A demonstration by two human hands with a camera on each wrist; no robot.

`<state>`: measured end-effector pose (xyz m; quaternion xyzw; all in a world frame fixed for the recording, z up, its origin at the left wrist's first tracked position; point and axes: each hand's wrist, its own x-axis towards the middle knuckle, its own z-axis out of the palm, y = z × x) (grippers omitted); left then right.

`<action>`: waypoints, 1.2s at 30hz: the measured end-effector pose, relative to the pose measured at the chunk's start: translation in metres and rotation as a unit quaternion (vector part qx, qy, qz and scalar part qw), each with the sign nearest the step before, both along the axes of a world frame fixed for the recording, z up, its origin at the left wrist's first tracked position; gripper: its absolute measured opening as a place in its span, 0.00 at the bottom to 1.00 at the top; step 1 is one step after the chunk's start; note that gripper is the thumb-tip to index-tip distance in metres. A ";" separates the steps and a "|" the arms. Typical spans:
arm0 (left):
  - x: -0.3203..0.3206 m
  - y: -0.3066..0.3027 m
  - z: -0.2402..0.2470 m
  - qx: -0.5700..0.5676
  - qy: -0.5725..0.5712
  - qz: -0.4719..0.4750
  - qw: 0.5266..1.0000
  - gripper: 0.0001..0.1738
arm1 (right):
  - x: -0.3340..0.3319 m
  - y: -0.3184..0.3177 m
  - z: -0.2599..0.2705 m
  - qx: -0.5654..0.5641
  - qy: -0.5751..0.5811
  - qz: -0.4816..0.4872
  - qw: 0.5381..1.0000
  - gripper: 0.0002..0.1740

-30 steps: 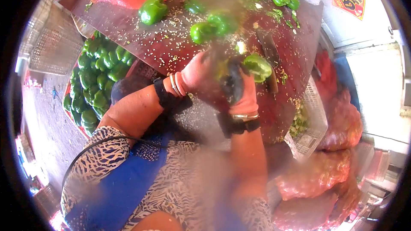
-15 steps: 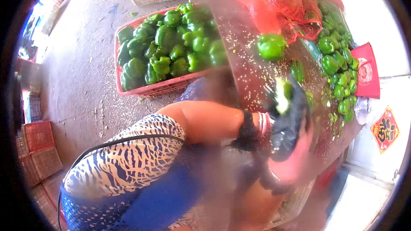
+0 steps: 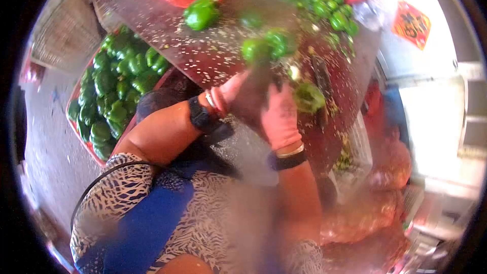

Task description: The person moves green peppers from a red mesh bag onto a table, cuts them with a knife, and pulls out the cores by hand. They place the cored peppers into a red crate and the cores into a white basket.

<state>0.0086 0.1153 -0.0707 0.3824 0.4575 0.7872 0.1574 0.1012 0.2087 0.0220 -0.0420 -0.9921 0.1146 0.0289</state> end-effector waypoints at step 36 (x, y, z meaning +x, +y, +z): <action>-0.052 -0.072 0.067 -0.004 -0.261 0.371 0.891 0.15 | -0.127 0.009 0.018 -0.391 0.055 0.020 0.918 0.15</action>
